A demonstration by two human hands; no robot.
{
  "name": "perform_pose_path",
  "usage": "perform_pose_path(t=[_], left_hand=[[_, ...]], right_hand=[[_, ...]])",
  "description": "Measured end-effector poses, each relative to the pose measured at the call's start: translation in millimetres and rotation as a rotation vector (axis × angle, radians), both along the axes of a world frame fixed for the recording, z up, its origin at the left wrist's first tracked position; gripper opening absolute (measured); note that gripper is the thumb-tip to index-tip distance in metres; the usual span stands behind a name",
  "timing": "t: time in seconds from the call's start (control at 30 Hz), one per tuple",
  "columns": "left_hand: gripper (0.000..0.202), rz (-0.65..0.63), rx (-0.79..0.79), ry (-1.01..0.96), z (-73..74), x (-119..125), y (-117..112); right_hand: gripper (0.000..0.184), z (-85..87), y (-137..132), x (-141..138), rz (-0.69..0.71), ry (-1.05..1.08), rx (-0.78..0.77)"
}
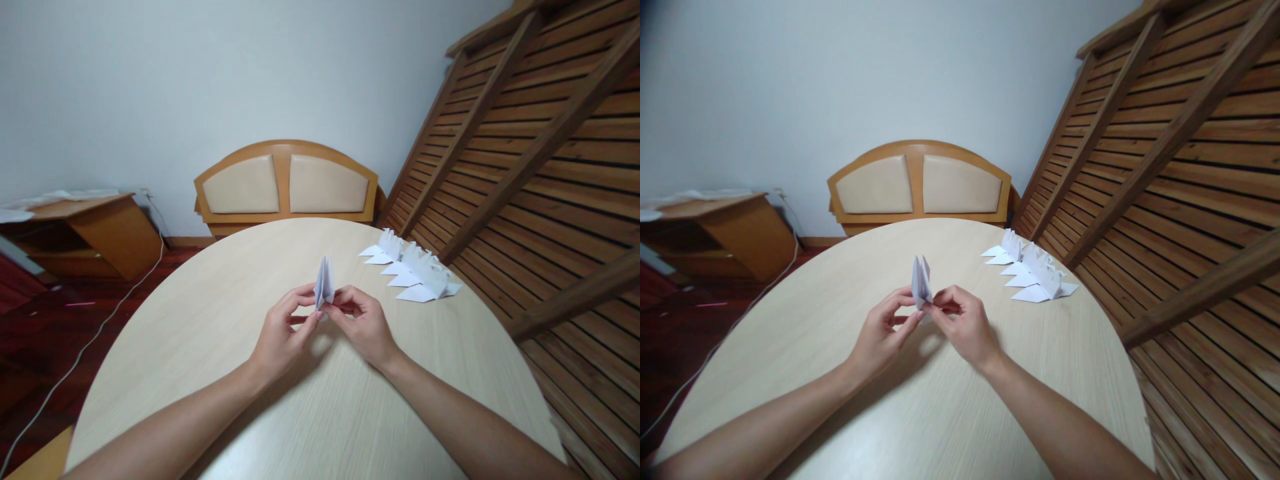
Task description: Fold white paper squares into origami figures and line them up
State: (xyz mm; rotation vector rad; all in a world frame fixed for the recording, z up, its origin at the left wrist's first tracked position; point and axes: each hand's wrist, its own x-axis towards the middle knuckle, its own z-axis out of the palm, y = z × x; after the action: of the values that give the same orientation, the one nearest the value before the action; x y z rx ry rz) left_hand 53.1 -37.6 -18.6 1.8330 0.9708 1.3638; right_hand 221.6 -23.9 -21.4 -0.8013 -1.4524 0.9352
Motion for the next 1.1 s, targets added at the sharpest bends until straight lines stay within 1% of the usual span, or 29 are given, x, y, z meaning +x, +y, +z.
perform_pose_path(t=[0.13, 0.23, 0.33, 0.43, 0.53, 0.63, 0.7, 0.9, 1.0, 1.1], left_hand=[[0.010, -0.009, 0.036, -0.001, -0.5, -0.8, -0.2], [0.009, -0.017, 0.048, 0.005, -0.5, -1.1, -0.2], [0.009, -0.011, 0.045, 0.006, -1.2, -1.2, 1.0], [0.011, 0.005, 0.031, -0.001, -2.3, -1.6, 2.6], [0.016, 0.020, 0.016, -0.009, -3.1, -2.4, 3.2], [0.018, 0.036, 0.007, -0.012, -3.4, -3.0, 3.3], [0.018, 0.047, 0.012, -0.005, -3.9, -3.2, 3.6], [0.013, 0.060, 0.091, 0.048, -6.1, -3.4, 4.2], [0.010, 0.062, 0.154, 0.094, -6.2, -4.5, 4.4], [0.012, 0.074, 0.236, 0.147, -6.4, -6.2, 5.0]], right_hand=[[0.024, -1.3, 0.2, 0.2, -0.013, -0.014, -0.031], [0.021, -2.3, -0.1, 0.3, -0.010, -0.028, -0.017], [0.016, -2.9, -0.3, 0.3, -0.006, -0.024, 0.021], [0.014, -2.6, -0.9, 0.2, 0.001, -0.027, 0.092], [0.006, -1.6, -2.0, 0.6, 0.010, -0.056, 0.150], [0.001, -0.7, -2.4, 1.9, 0.015, -0.083, 0.173], [0.001, -0.7, -2.2, 2.7, 0.005, -0.095, 0.178], [0.008, -1.0, -4.9, 1.8, -0.038, -0.116, 0.201], [0.006, -0.1, -7.6, 0.9, -0.065, -0.138, 0.227], [0.006, 0.7, -7.9, 0.9, -0.093, -0.150, 0.243]])
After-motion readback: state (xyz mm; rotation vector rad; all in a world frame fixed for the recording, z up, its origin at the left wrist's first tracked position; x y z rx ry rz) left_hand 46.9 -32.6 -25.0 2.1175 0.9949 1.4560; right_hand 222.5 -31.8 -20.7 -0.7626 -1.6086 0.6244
